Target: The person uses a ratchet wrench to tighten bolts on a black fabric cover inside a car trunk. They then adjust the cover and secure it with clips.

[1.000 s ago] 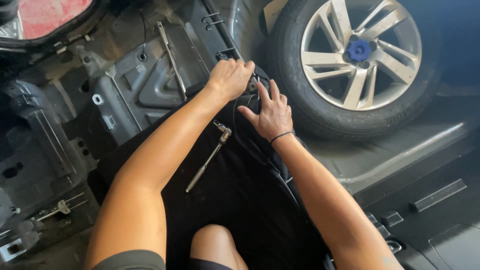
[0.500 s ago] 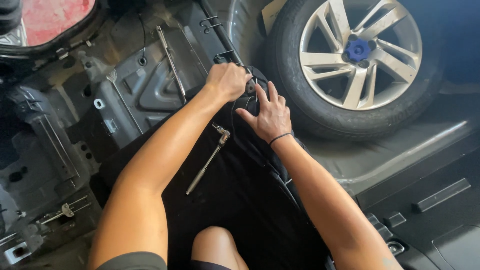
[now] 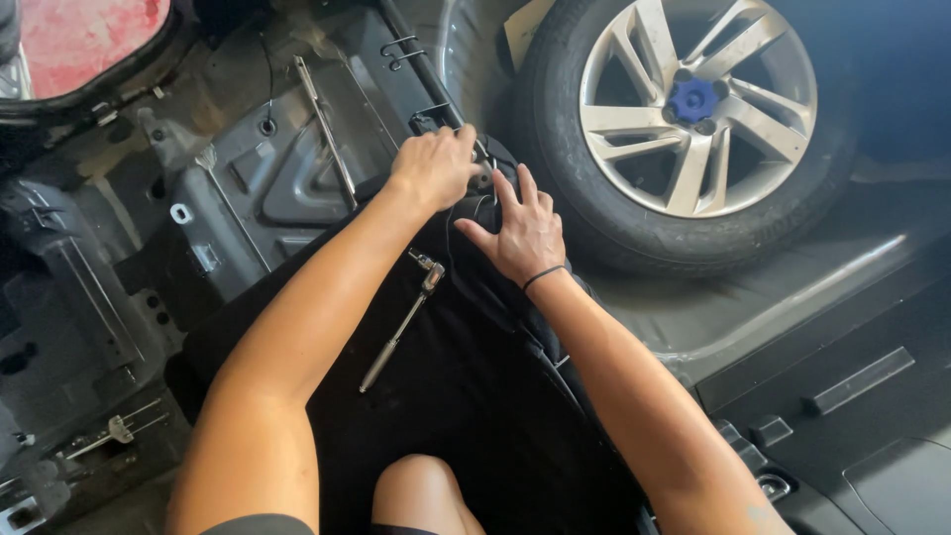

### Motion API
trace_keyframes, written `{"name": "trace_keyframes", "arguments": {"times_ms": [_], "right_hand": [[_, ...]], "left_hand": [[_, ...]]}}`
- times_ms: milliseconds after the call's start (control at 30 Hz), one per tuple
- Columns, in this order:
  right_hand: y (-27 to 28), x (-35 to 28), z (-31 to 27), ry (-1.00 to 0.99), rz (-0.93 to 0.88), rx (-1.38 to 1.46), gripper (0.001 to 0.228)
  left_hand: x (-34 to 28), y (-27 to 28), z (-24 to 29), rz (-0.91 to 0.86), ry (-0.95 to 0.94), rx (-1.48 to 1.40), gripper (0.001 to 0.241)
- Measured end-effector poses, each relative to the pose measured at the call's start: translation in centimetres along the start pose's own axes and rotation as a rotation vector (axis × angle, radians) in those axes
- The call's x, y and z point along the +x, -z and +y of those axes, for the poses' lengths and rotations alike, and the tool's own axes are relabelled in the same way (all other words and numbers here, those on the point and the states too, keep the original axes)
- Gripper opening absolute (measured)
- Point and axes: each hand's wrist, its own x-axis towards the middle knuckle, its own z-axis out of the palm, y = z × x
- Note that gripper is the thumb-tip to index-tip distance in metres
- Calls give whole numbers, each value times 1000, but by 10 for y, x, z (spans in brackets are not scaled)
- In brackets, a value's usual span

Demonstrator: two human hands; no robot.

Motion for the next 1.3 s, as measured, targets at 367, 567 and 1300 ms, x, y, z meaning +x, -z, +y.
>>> {"name": "trace_keyframes", "arguments": {"times_ms": [367, 567, 1300], "right_hand": [[-2, 0, 3, 11, 45, -9, 89], [2, 0, 2, 23, 45, -6, 87], [-4, 0, 7, 13, 57, -34, 85]], "left_hand": [[15, -31, 11, 84, 77, 155, 41], [22, -21, 6, 44, 48, 63, 32], [16, 3, 21, -97, 97, 29, 39]]}}
